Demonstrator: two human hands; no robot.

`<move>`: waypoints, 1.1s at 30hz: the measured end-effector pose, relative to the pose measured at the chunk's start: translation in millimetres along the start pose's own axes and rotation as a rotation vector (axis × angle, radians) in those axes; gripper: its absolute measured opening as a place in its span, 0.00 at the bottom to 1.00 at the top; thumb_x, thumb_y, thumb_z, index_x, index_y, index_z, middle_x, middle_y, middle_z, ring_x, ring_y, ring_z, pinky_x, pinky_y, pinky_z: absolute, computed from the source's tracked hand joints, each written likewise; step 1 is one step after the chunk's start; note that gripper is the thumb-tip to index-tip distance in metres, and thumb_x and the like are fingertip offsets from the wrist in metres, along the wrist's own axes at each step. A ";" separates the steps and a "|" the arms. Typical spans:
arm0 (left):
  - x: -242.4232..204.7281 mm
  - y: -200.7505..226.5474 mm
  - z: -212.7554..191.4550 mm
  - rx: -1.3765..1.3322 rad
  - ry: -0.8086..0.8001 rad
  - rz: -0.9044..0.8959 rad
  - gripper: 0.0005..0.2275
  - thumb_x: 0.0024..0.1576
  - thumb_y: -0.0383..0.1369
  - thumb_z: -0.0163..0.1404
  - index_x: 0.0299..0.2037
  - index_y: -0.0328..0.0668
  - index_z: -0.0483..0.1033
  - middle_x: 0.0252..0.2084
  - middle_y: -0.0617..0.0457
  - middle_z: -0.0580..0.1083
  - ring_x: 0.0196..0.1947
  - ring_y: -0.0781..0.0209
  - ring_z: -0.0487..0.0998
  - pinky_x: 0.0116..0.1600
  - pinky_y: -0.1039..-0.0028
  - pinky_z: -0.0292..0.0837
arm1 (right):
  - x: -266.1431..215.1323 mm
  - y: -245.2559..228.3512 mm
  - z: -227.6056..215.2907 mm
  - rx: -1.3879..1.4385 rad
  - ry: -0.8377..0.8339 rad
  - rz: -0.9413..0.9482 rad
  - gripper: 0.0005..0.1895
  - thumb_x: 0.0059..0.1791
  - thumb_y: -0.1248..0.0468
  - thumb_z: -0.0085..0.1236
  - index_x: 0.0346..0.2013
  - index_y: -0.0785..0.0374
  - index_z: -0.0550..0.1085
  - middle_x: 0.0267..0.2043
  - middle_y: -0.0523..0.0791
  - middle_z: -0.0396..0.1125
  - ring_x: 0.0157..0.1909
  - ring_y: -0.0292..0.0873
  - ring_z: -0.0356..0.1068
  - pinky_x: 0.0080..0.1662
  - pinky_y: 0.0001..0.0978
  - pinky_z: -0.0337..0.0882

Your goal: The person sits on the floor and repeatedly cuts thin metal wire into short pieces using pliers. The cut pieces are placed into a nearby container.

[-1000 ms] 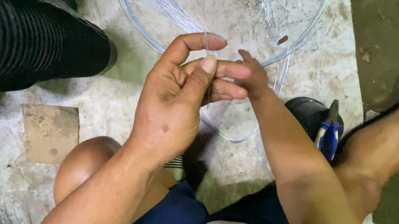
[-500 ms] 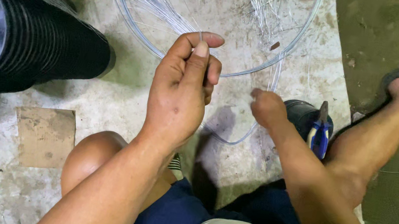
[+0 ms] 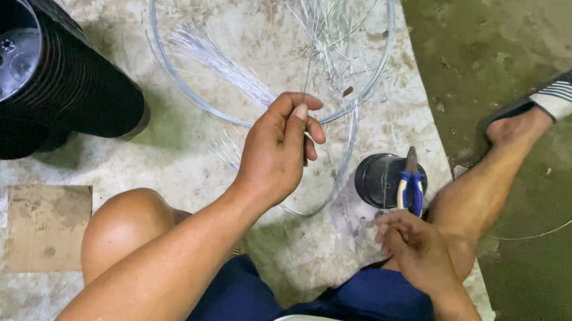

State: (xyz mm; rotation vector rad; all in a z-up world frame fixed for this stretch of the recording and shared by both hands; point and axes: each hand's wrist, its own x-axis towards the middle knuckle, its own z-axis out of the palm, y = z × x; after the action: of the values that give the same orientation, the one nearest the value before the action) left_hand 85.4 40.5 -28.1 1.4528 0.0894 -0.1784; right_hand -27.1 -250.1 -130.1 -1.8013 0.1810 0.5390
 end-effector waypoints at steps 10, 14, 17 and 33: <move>-10.8 -52.0 36.2 -0.376 -0.221 -0.096 0.11 0.70 0.31 0.35 0.53 0.33 0.68 0.50 0.40 0.78 0.50 0.59 0.82 0.55 0.73 0.78 | 18.6 -81.6 33.1 0.279 0.093 -0.245 0.09 0.53 0.71 0.54 0.47 0.72 0.75 0.36 0.48 0.74 0.34 0.37 0.72 0.39 0.27 0.73; -4.7 -63.0 37.5 -0.410 -0.296 -0.211 0.12 0.69 0.31 0.36 0.54 0.32 0.68 0.55 0.38 0.77 0.48 0.57 0.80 0.51 0.72 0.76 | 31.3 -92.3 39.4 0.330 0.037 -0.276 0.09 0.54 0.69 0.54 0.46 0.71 0.76 0.38 0.47 0.76 0.37 0.37 0.74 0.41 0.28 0.75; -4.0 -64.0 41.1 -0.450 -0.315 -0.253 0.13 0.69 0.32 0.35 0.55 0.31 0.68 0.54 0.39 0.77 0.45 0.57 0.79 0.45 0.72 0.76 | 30.0 -94.7 37.8 0.275 0.015 -0.210 0.10 0.54 0.67 0.55 0.46 0.71 0.77 0.37 0.47 0.76 0.37 0.38 0.75 0.41 0.27 0.76; -16.3 -78.2 58.1 -0.565 -0.392 -0.260 0.14 0.70 0.32 0.36 0.59 0.31 0.67 0.53 0.40 0.77 0.45 0.58 0.80 0.47 0.72 0.80 | 34.0 -75.0 37.8 0.320 0.037 -0.043 0.10 0.53 0.65 0.59 0.40 0.71 0.79 0.34 0.47 0.75 0.34 0.40 0.77 0.39 0.29 0.78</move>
State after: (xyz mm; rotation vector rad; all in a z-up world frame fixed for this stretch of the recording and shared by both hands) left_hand 52.9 -24.4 -95.1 0.8199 0.0051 -0.5977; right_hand 22.1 -186.9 -87.9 -1.5008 0.2396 0.4206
